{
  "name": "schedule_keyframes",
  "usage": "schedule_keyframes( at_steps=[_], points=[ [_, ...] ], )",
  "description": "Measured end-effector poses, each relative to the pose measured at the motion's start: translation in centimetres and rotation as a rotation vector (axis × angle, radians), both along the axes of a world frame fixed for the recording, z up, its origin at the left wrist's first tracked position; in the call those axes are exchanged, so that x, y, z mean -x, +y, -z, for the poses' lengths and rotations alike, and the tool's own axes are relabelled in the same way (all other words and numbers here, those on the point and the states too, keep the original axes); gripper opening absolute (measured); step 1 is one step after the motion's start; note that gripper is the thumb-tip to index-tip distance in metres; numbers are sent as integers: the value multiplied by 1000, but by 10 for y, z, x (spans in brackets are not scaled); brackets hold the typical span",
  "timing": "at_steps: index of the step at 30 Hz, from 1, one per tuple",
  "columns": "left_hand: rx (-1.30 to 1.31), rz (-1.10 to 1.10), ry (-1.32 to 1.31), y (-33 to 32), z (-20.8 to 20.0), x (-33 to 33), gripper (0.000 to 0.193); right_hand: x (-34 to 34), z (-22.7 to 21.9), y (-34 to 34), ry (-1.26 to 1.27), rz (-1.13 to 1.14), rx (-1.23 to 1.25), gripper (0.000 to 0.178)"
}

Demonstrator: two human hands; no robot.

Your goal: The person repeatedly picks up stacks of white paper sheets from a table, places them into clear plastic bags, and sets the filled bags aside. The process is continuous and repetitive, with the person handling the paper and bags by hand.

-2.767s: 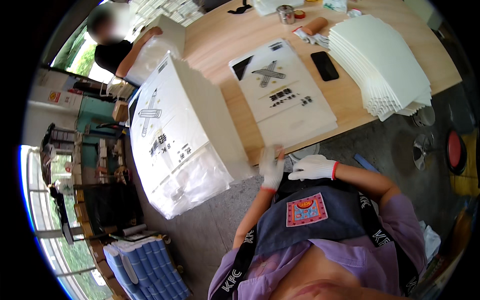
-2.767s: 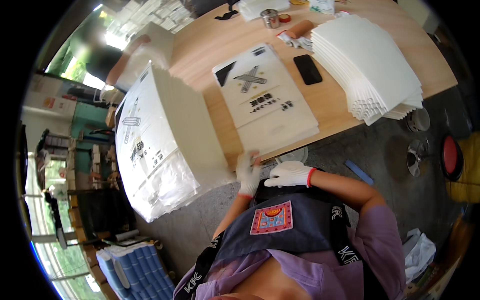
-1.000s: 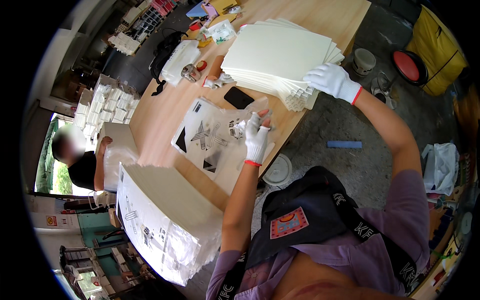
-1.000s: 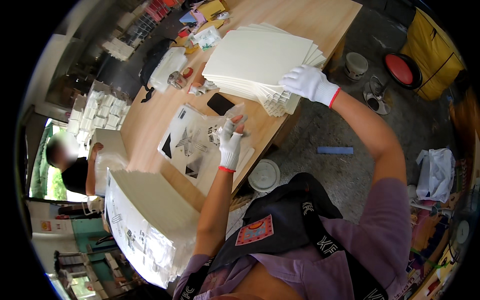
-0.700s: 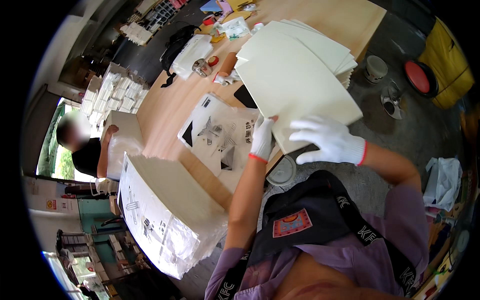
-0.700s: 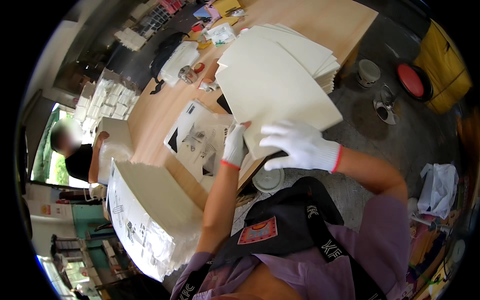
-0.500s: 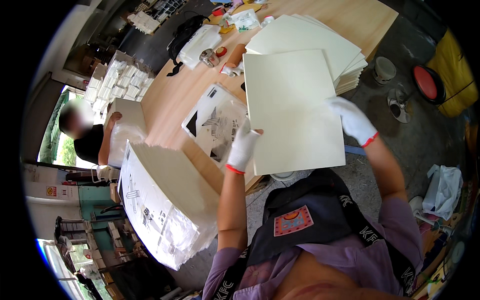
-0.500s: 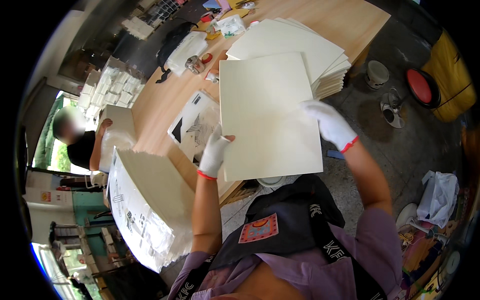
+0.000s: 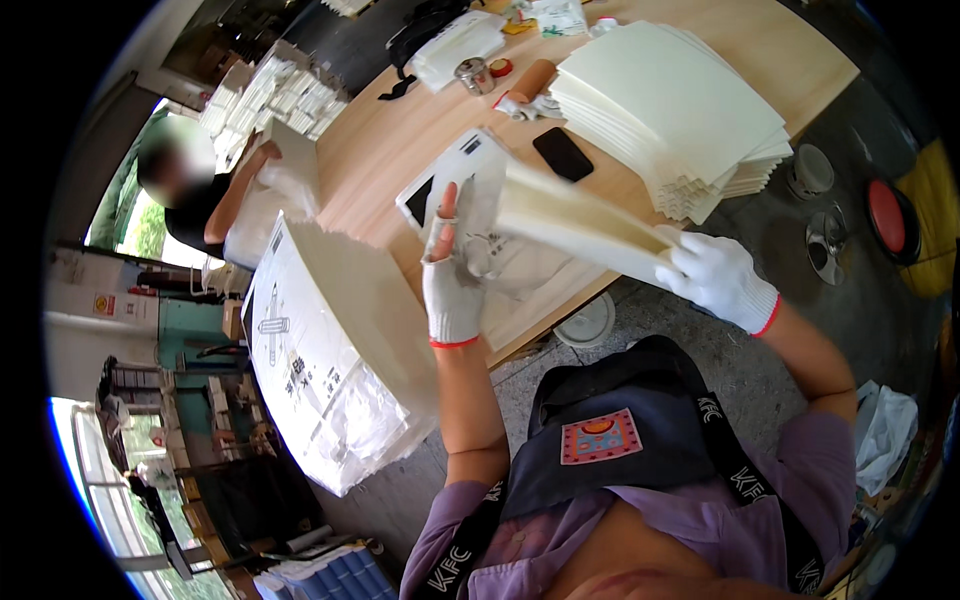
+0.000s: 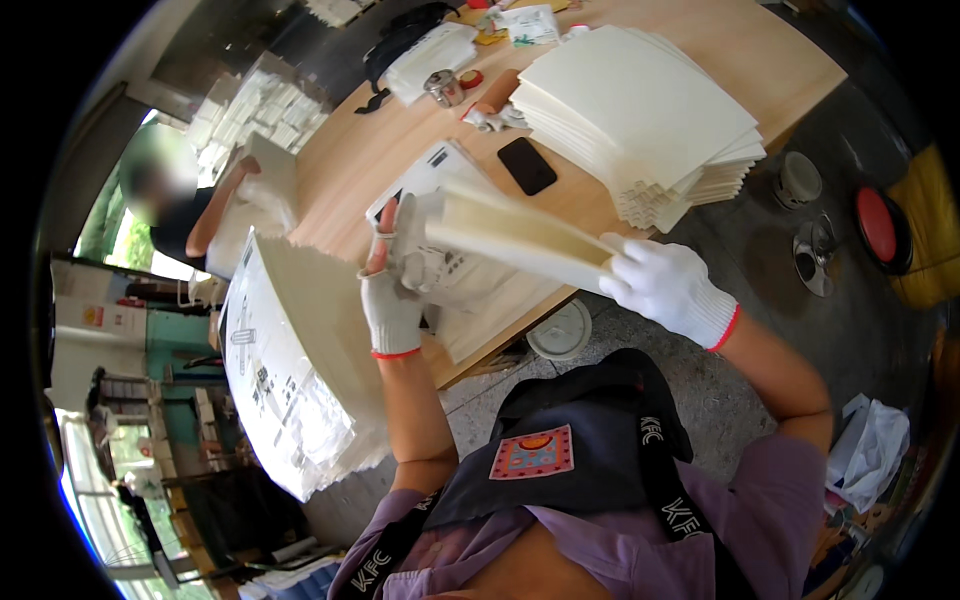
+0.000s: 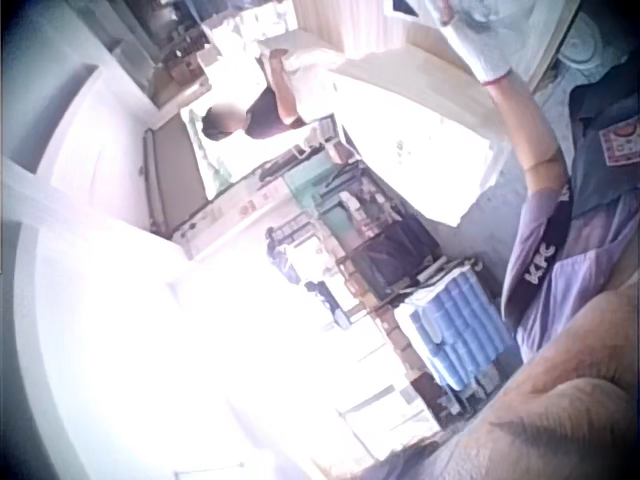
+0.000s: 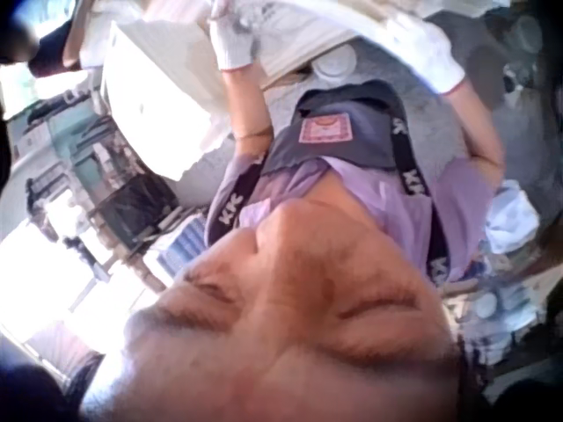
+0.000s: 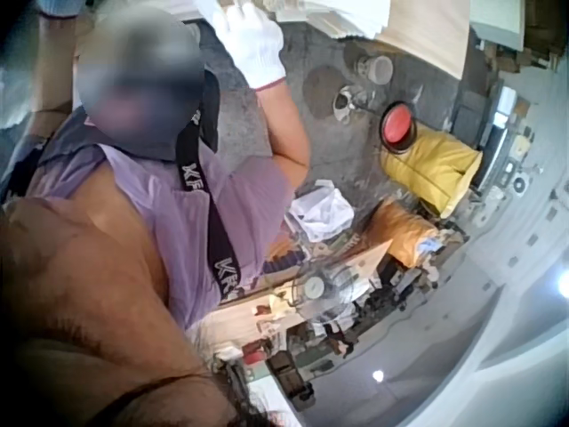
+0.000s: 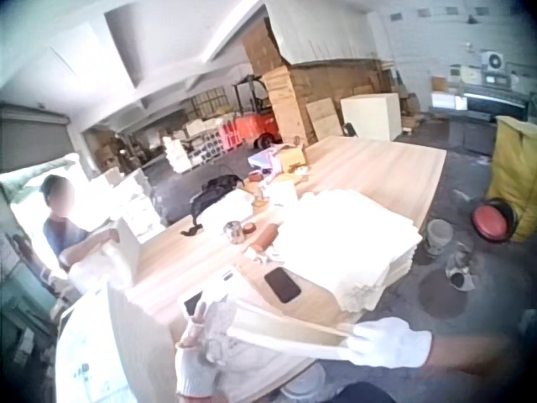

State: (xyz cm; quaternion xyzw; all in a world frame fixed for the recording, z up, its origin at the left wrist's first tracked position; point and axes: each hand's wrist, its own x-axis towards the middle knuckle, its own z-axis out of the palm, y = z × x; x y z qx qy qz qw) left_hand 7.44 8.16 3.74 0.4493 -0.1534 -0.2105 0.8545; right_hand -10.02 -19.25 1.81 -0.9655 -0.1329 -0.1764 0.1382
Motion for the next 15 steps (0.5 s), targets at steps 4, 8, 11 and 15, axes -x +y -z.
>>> schedule_keyframes(
  at_steps=[4,8,11,15],
  points=[
    [-410,338,-505,-2,6,27,69,-24,17,25,153,-49,318,16],
    [-540,220,-235,-10,31,97,59,-69,9,35,593,-19,-99,23],
    [-728,-228,-741,11,115,118,37,-89,57,31,548,-49,-899,35],
    [-745,-191,-813,-9,81,92,23,-109,58,72,375,26,-338,24]
  ],
)
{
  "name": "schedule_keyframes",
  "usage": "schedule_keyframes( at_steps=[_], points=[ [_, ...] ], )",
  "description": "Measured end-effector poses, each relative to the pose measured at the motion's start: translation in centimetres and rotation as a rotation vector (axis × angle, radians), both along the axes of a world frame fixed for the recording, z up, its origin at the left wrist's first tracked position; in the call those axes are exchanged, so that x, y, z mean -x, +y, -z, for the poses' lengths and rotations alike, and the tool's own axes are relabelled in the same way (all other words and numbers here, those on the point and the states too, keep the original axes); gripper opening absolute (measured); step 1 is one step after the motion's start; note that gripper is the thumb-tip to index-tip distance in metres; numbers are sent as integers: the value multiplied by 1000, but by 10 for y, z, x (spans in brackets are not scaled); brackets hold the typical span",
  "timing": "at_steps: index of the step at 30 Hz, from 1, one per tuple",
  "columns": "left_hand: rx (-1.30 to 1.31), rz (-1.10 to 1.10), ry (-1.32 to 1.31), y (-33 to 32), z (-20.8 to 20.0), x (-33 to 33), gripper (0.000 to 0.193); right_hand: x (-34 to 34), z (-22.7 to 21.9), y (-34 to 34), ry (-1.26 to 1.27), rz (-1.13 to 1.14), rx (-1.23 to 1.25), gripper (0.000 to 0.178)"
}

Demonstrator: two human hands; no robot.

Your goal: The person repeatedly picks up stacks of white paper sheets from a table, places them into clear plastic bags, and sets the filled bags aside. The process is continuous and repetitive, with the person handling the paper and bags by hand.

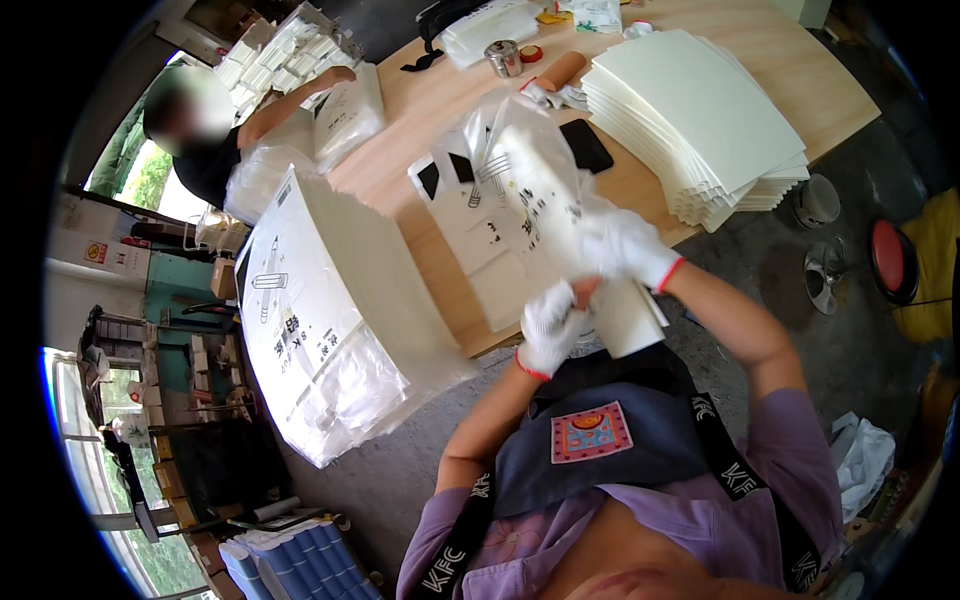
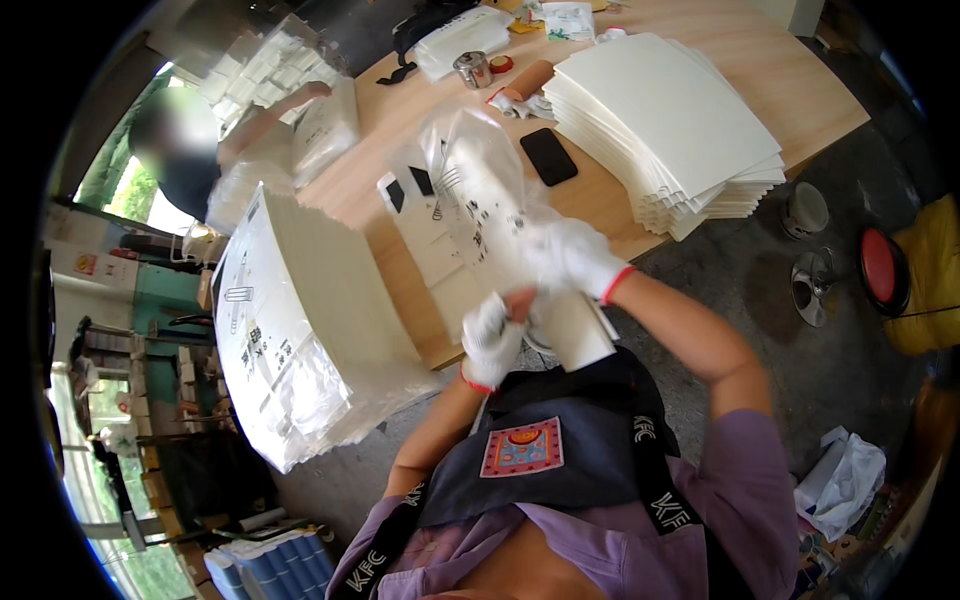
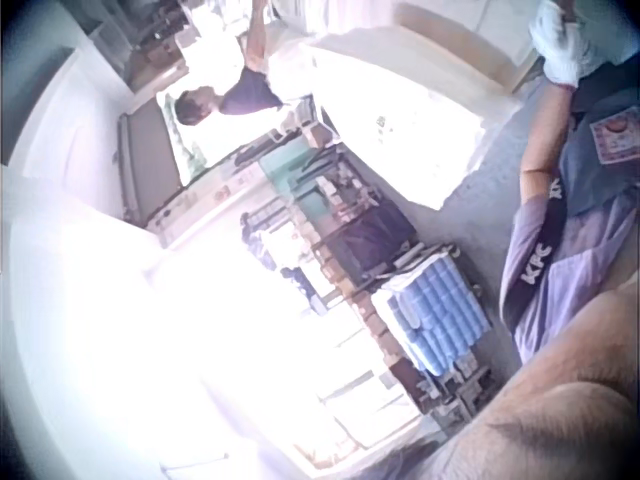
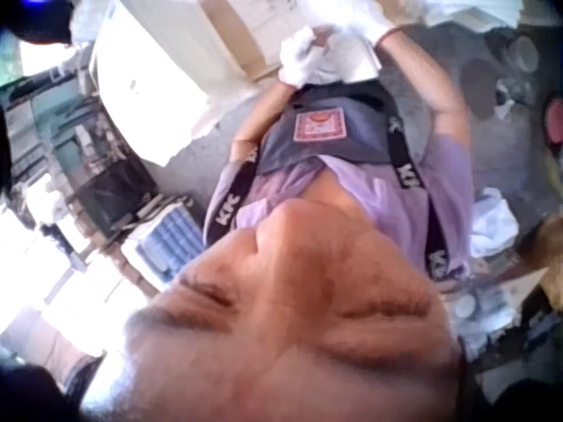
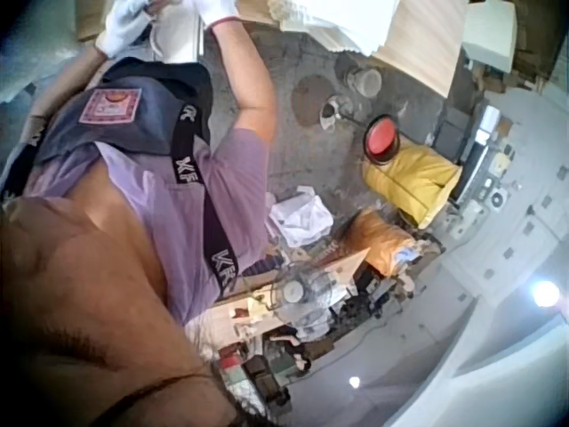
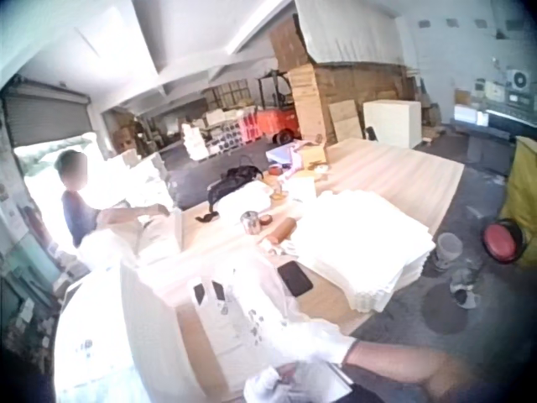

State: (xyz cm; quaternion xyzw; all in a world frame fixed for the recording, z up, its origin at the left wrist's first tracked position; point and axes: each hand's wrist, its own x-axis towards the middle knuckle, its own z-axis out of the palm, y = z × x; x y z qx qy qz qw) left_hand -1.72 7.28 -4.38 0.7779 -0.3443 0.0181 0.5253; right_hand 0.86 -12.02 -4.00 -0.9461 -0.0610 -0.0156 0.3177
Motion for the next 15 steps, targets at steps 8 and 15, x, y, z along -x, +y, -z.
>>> schedule_keyframes(
  at_steps=[8,15],
  points=[
    [-69,-68,270,-37,-27,-28,23,13,53,39,-66,-56,-362,23],
    [-224,-5,22,26,42,14,16,49,61,16,-453,285,269,38]
  ],
)
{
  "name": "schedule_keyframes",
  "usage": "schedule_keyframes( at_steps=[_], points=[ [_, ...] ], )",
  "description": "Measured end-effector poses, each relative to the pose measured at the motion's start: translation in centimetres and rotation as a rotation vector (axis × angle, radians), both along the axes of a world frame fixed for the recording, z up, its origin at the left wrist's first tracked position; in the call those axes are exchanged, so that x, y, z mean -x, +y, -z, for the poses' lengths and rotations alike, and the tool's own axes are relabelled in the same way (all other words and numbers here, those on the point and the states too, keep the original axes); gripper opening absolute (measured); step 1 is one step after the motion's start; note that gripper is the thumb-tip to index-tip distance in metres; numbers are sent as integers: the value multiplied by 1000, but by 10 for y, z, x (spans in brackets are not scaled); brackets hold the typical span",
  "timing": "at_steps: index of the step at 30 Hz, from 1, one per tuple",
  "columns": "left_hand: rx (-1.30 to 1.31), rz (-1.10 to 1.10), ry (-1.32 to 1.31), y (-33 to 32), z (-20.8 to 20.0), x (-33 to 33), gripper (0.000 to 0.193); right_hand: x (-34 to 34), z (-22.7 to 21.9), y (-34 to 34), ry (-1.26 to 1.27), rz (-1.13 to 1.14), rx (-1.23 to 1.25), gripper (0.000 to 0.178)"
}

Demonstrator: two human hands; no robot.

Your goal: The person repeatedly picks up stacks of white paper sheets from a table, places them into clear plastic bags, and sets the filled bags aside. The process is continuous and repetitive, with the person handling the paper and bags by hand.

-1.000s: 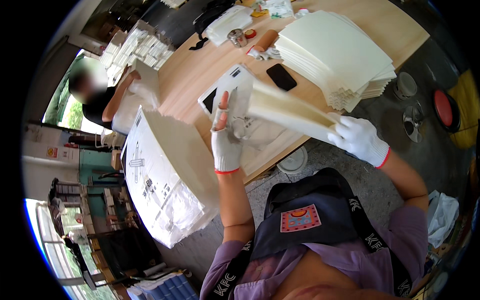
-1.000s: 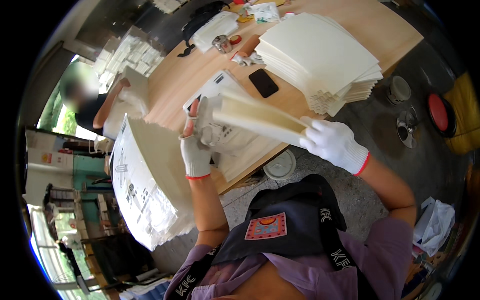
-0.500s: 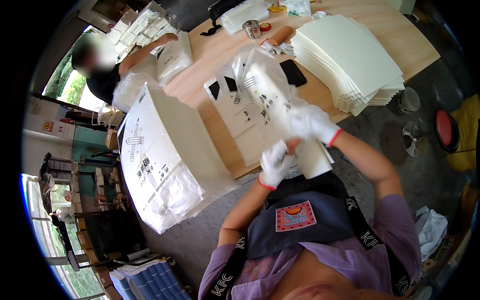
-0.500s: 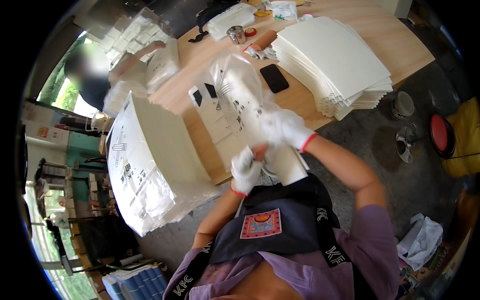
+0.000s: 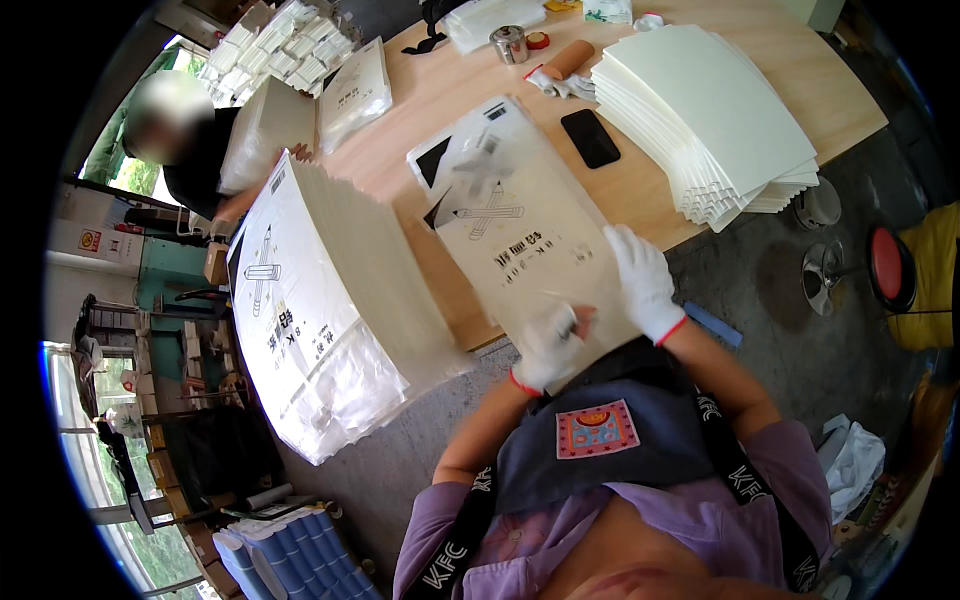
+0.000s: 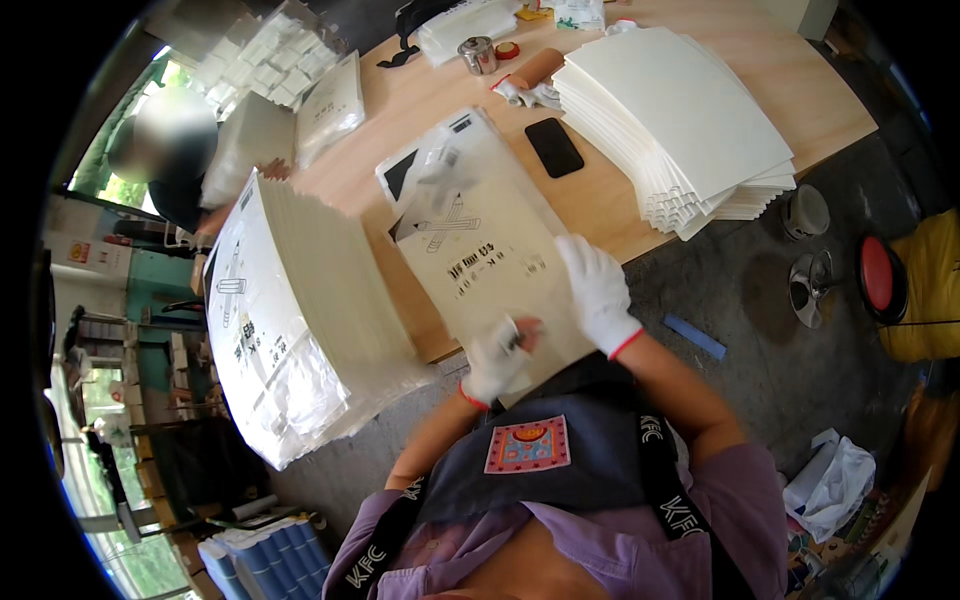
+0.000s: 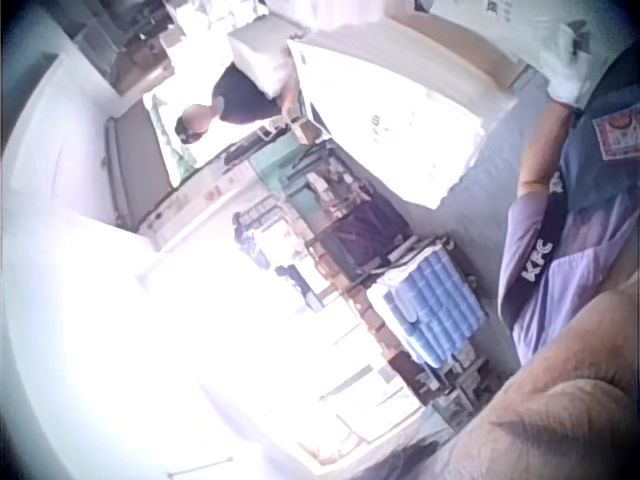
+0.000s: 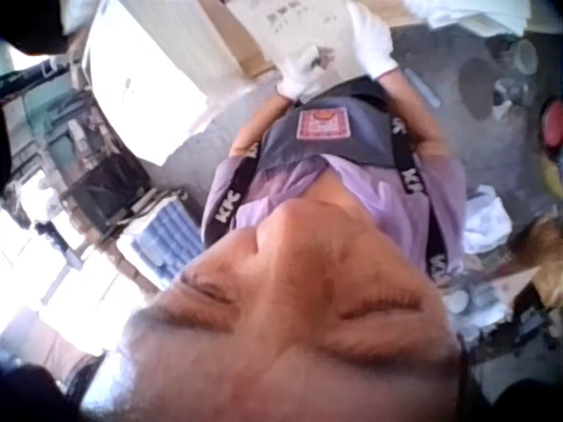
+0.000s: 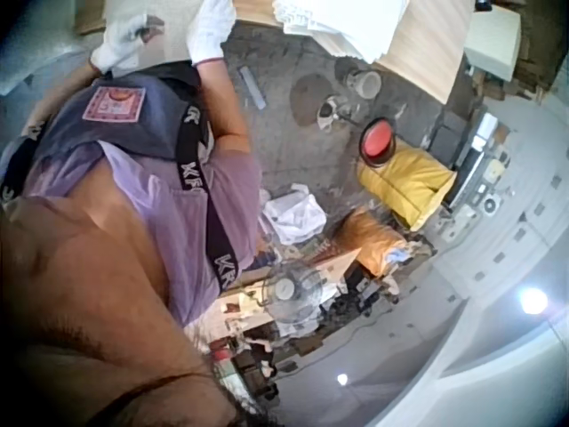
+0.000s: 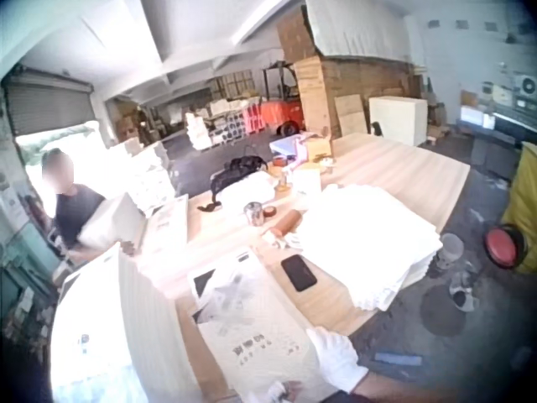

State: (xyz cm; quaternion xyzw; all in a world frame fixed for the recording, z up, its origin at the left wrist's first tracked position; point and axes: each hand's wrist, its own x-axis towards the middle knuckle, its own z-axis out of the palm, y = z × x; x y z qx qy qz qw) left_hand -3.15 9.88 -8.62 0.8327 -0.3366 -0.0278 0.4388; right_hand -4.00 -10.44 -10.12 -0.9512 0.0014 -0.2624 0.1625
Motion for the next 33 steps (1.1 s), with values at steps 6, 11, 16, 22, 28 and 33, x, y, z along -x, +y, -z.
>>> schedule_keyframes(
  at_steps=[6,11,16,22,28,33],
  points=[
    [-232,-612,-123,78,62,10,6,7,11,-17,390,22,176,22],
    [252,-675,325,106,54,75,9,77,-26,-14,589,-224,304,21],
    [229,-335,492,111,21,105,9,119,-18,-16,630,-440,331,11],
    [-107,-545,124,98,58,58,15,71,-10,-41,296,-402,511,10],
    [222,-609,763,136,105,86,25,86,54,-83,697,-366,-3,21],
    [354,-766,195,72,103,13,32,20,79,-37,1017,-230,-1257,36]
  ],
)
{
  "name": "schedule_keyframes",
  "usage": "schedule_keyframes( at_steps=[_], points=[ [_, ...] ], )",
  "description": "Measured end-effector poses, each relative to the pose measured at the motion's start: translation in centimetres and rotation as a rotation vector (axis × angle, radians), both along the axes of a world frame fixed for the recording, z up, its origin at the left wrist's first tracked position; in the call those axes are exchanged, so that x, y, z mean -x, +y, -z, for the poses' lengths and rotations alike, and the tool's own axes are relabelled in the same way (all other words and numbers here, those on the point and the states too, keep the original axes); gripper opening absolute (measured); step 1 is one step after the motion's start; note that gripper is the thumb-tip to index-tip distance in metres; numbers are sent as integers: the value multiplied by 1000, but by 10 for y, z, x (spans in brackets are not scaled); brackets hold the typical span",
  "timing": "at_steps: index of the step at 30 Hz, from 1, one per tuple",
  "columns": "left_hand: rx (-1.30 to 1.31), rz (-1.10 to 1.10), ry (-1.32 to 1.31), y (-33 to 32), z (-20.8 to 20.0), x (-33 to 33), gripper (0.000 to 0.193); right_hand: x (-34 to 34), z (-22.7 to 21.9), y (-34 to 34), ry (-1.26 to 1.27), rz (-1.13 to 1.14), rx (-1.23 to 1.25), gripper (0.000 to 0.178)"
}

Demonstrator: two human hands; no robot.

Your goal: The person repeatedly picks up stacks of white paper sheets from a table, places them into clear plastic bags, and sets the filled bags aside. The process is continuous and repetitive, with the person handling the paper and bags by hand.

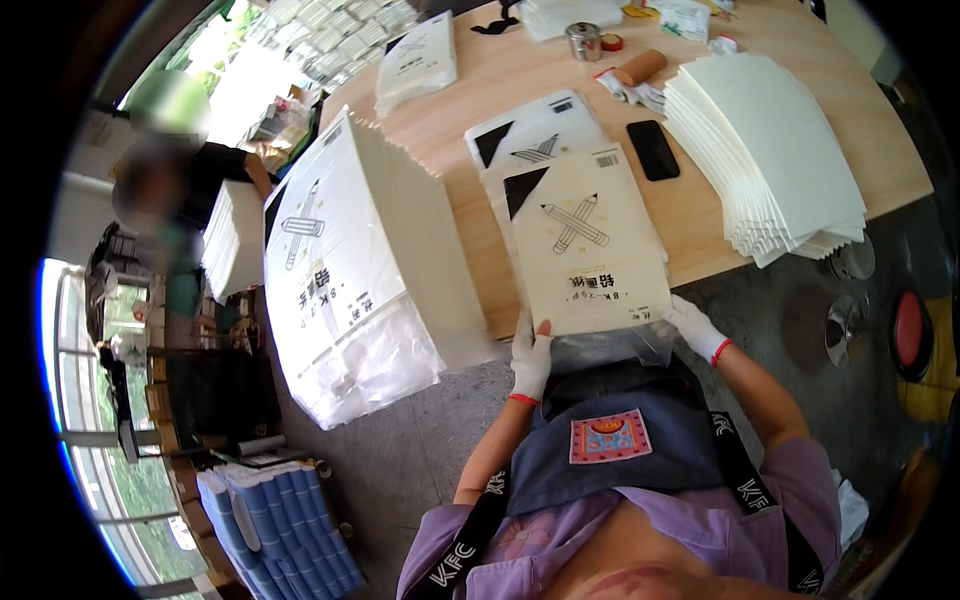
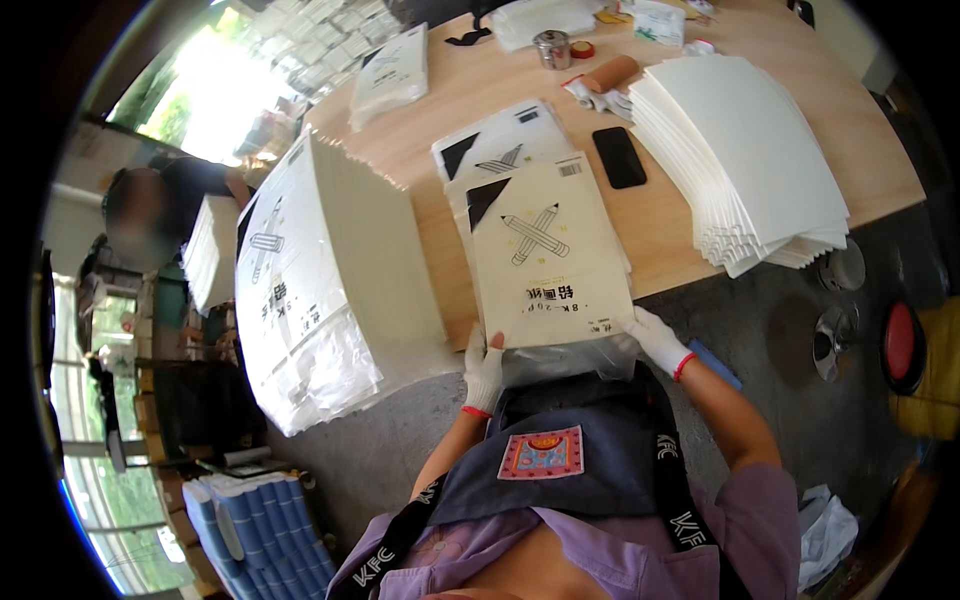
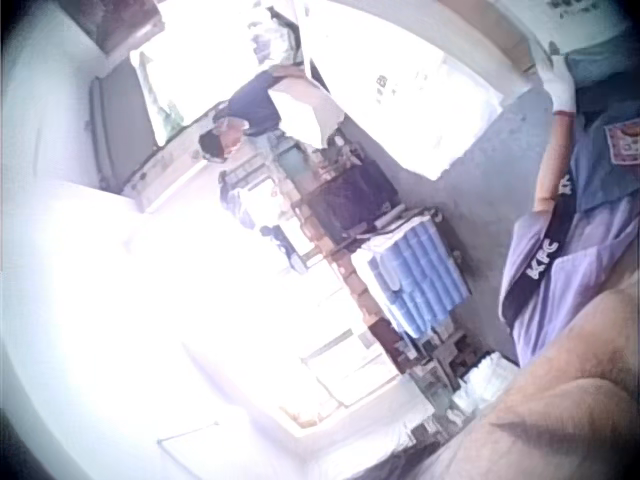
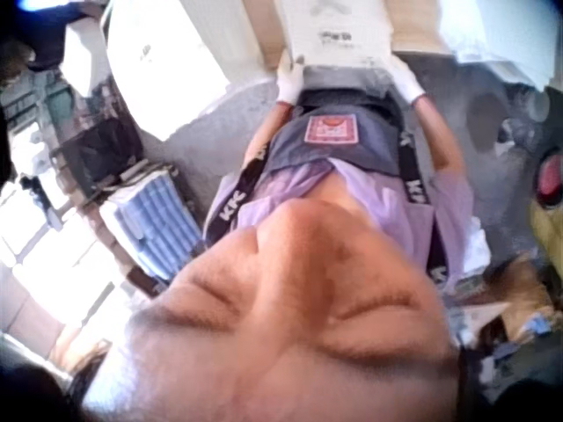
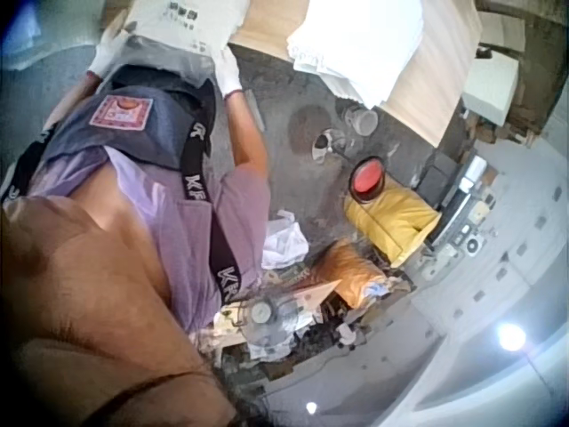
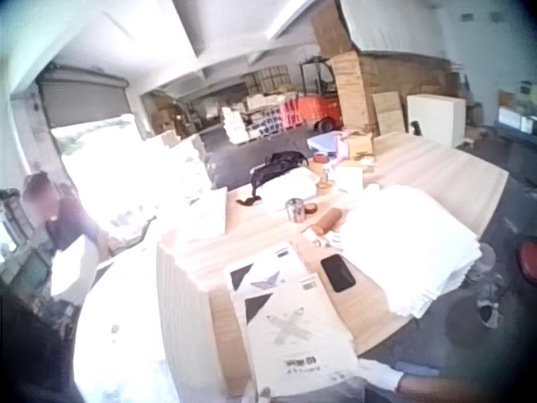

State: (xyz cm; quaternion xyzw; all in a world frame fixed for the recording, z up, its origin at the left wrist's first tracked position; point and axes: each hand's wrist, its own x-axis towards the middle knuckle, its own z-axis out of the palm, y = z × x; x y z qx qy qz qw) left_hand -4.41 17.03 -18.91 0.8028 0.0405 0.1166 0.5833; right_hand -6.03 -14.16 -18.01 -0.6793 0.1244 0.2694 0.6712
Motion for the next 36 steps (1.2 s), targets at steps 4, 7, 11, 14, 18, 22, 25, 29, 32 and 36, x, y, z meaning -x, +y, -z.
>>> schedule_keyframes(
  at_steps=[4,7,11,14,18,22,25,29,32,36],
  points=[
    [-312,176,105,-6,-205,13,27,-8,-30,51,123,-58,-559,47],
    [-579,108,-507,40,-261,35,26,-43,-84,94,-118,-211,-578,48],
    [-147,-432,-500,123,-324,40,40,-110,-176,172,-371,-459,-153,33],
    [-81,-505,-406,201,-341,14,33,-129,-230,226,-592,-583,-207,44],
    [-925,-637,181,275,-264,0,34,-124,-261,245,-678,-573,235,52],
    [-34,-597,-528,254,-116,27,56,-101,-232,219,-683,-690,111,52],
    [499,-498,-321,144,-60,29,54,-68,-176,182,-374,-768,-116,49],
    [-196,73,87,37,1,21,17,-32,-113,127,-241,-844,265,52],
    [-452,308,-139,-28,-40,-44,16,-9,-91,99,-223,-740,397,47],
    [-789,505,-38,-71,-42,-114,16,3,-94,86,-127,-523,308,44]
  ],
)
